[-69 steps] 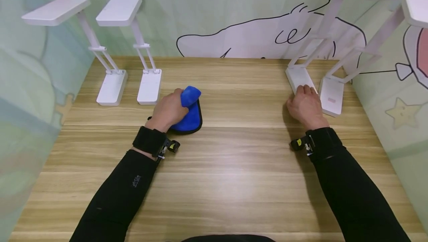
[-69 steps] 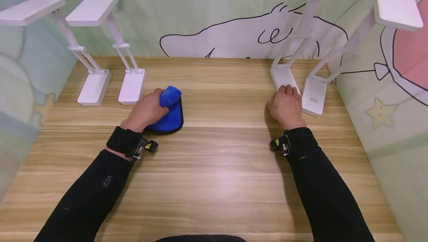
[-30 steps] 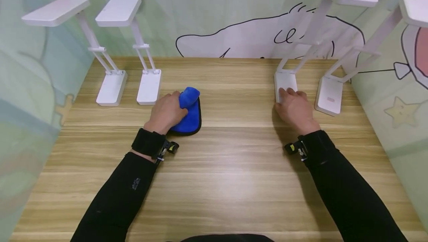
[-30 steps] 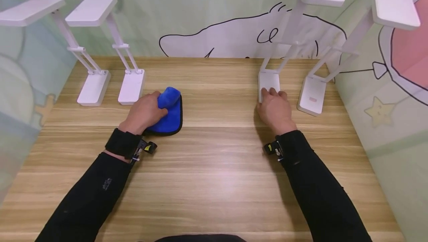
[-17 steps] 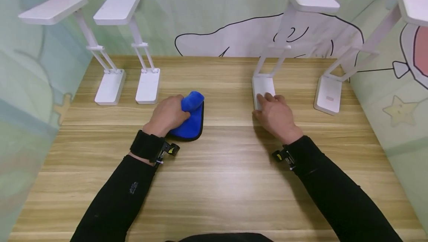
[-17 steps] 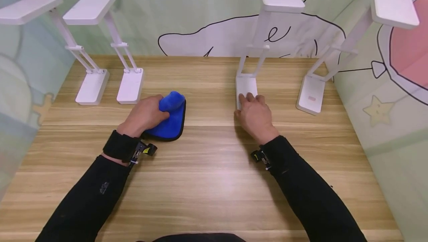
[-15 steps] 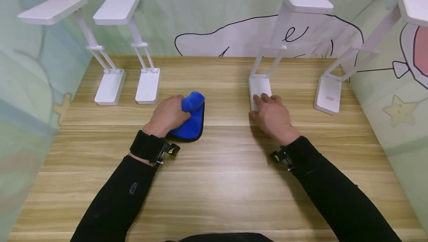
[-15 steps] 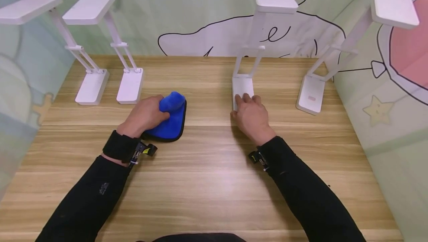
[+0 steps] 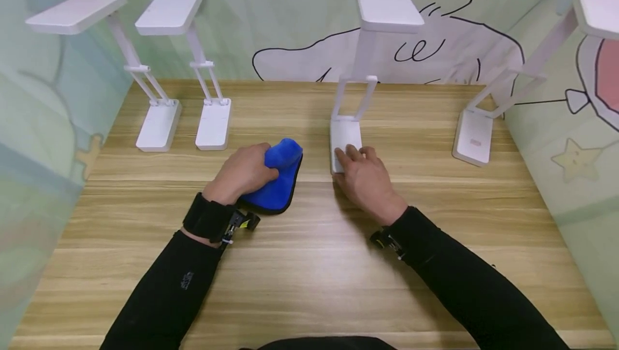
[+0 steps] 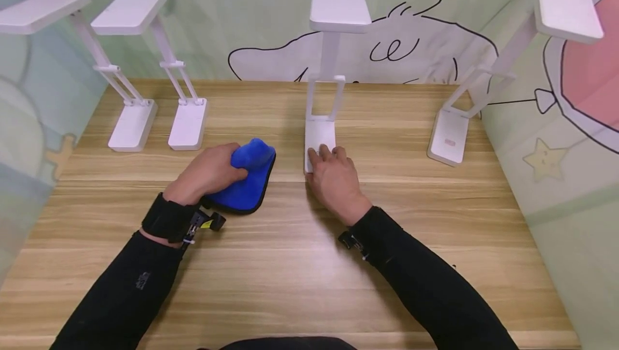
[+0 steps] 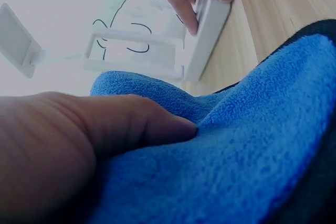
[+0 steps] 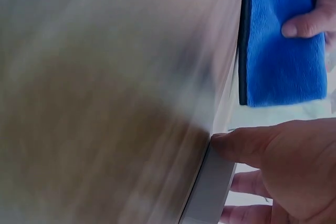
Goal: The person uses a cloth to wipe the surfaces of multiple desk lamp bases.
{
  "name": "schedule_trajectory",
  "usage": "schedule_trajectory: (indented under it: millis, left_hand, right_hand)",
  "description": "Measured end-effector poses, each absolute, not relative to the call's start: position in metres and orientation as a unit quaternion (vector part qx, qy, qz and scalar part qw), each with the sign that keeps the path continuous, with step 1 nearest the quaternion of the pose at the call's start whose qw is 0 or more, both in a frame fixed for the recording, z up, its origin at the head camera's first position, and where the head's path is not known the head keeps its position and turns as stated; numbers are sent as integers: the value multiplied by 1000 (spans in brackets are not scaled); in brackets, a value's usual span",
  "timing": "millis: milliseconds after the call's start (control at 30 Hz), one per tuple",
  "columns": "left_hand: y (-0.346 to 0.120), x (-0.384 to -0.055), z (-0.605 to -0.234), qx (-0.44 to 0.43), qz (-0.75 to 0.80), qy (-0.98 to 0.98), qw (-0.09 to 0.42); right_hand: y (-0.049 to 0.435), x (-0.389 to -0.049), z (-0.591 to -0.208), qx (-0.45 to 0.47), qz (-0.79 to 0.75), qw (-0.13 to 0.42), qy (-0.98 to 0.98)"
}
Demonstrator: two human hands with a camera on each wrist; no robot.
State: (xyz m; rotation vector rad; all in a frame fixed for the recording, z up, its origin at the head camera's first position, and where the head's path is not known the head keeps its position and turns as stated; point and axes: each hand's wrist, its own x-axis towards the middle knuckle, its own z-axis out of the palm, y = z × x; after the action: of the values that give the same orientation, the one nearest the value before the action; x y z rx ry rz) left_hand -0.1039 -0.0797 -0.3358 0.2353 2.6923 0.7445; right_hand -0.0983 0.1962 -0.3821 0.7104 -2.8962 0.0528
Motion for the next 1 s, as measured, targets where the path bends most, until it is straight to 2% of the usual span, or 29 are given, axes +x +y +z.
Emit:
schedule_trajectory:
  millis: [467, 667, 767, 933, 1000]
  left_hand:
    - [-80, -104, -335, 67, 334, 925, 167]
    - [-74, -103, -336, 37, 420, 890, 171]
    - [-68, -101, -336, 17, 499, 847, 184]
    - [-52, -96, -337, 16, 606, 771, 193]
    - [-43, -94, -337, 31, 645, 738, 194]
  right_hand:
    - [172, -76, -380, 249, 38, 83, -964]
    - [167, -73, -373, 247, 53, 43, -967]
    - [169, -77, -365, 230, 135, 32, -963]
    - [170, -77, -351, 177, 352, 75, -916]
    - [169, -76, -347, 174, 404, 76, -895]
